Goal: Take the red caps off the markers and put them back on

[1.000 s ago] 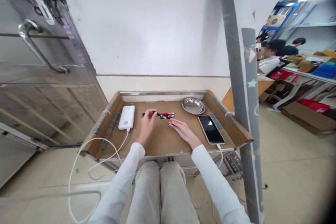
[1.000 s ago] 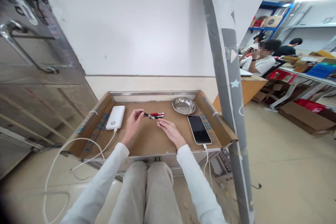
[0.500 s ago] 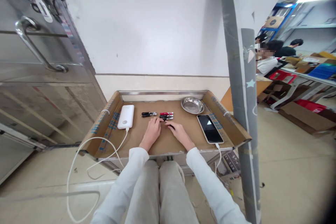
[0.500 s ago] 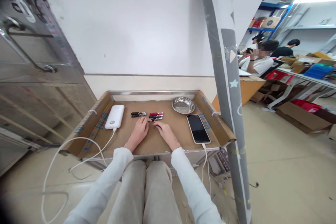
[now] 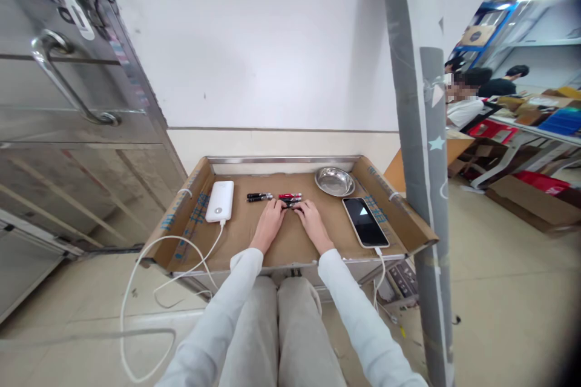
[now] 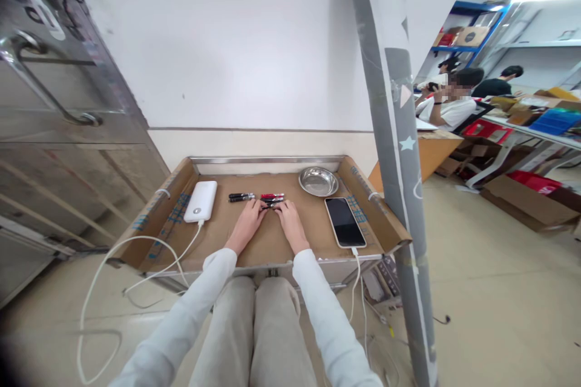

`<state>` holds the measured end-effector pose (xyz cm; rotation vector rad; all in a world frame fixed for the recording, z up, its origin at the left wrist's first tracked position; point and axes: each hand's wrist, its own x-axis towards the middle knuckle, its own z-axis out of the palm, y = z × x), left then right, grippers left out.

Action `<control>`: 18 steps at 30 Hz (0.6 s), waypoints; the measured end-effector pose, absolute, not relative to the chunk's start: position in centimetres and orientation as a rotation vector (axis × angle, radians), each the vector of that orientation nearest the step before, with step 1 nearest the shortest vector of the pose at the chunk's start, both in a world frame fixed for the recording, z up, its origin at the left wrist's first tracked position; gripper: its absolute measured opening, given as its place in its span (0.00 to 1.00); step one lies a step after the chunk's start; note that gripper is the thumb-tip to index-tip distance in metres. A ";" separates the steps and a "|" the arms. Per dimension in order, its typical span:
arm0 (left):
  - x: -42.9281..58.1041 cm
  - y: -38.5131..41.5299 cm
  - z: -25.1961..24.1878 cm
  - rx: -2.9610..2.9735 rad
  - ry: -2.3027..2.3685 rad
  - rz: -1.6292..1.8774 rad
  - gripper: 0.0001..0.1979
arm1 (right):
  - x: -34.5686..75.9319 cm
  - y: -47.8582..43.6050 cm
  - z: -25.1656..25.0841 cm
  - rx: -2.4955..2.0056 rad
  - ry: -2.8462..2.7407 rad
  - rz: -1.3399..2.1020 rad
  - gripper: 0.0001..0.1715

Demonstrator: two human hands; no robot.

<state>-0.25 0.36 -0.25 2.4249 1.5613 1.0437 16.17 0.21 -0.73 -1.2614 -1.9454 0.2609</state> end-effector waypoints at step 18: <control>-3.3 0.9 0.6 2.198 2.313 1.099 0.11 | 14.3 -1.3 1.3 -1.284 -2.191 0.083 0.16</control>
